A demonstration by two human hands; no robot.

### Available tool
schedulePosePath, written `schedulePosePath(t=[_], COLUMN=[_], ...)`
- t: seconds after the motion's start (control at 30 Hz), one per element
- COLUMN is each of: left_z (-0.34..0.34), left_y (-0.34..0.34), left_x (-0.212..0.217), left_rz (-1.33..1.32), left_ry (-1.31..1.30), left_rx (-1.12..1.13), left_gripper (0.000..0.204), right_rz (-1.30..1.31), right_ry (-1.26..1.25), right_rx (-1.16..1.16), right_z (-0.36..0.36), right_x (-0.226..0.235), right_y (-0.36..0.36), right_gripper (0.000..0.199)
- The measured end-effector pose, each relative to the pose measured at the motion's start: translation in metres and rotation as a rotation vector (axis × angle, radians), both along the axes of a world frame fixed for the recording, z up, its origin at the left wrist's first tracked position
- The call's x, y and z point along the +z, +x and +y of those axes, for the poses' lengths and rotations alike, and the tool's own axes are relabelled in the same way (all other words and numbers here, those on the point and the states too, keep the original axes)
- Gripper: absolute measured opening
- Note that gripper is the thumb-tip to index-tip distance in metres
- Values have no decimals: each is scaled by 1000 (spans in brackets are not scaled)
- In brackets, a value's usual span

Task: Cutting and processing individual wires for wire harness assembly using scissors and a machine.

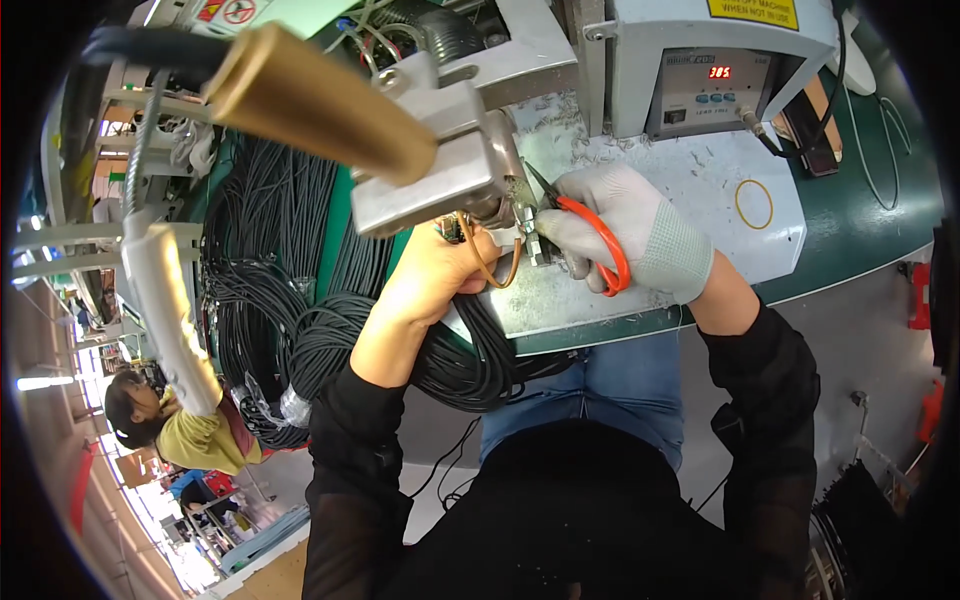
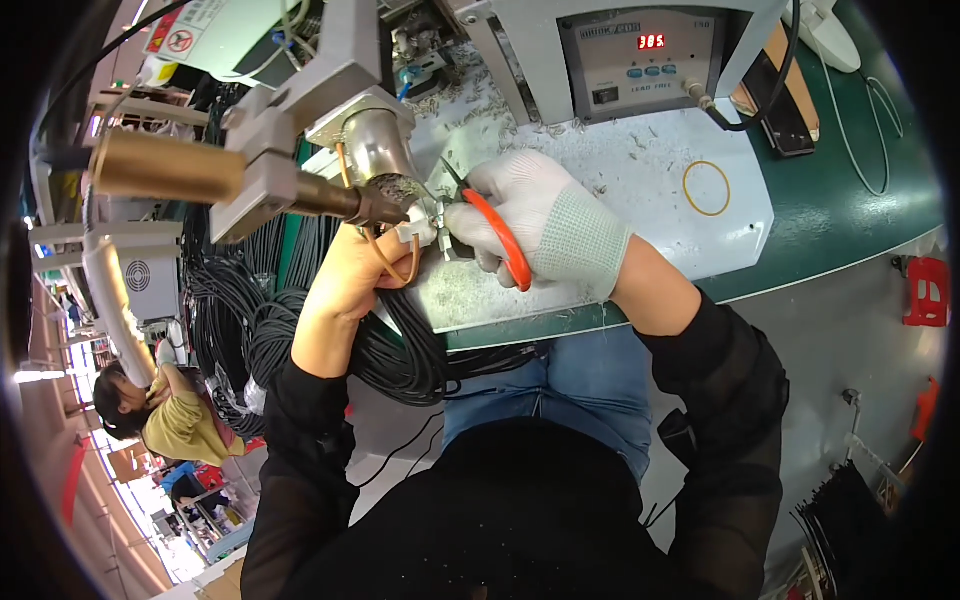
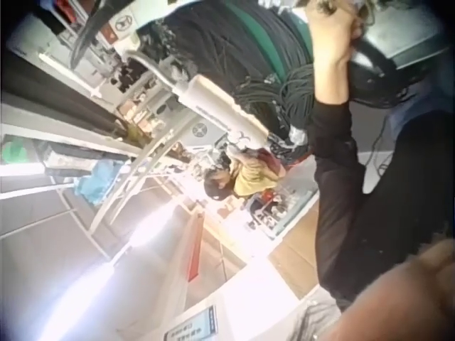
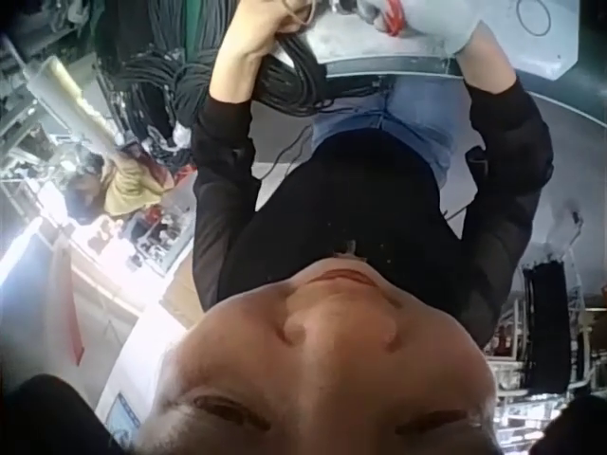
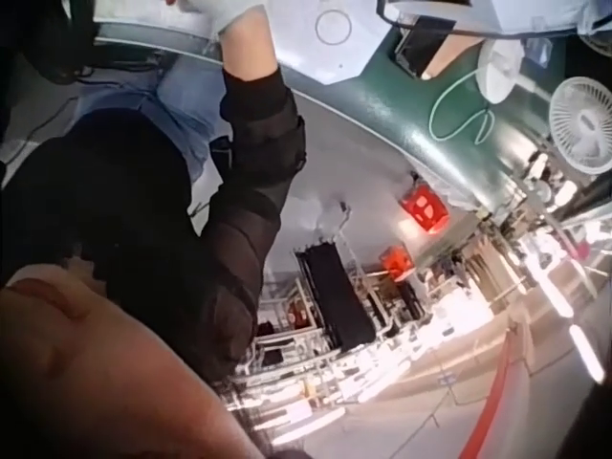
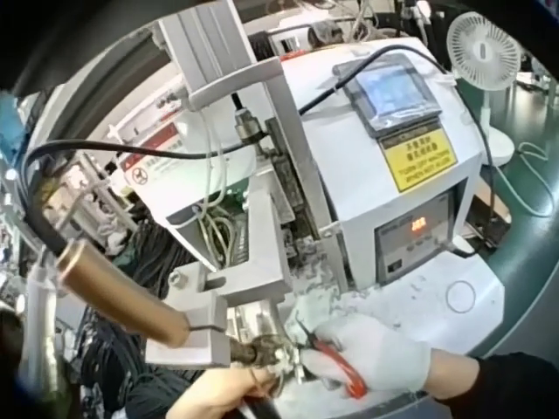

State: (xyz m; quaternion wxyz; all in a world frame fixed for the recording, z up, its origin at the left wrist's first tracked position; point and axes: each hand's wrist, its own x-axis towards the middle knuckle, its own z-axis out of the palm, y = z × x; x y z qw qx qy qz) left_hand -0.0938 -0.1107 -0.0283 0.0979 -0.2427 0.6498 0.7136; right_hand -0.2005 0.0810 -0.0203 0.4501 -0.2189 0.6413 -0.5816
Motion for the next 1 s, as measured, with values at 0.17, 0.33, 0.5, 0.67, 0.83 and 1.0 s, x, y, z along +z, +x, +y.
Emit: schedulePosePath(t=[0.17,0.33,0.5,0.67,0.83,1.0], left_z=[13,13,14,3,0,1], left_y=[-5,-5,2,4,3,-2], left_x=[17,23,18,14,10,17], left_rz=[0,134,155,103,103,112], left_ry=[-332,-399,-344,-347,-301,-317], left_rx=[-61,-163,-101,-91,-130,-154], left_gripper=[13,13,14,24,25,20], right_rz=[11,-44,-65,87,33,127], right_ry=[-23,-60,-75,-209,-144,-165], right_rx=[30,19,38,70,59,64], right_z=[-3,-4,-5,-4,-4,-5], right_x=[-8,-5,-7,-20,-8,-16], right_y=[-6,-4,-7,-8,-8,-9], right_gripper=[26,23,21,21,28,22])
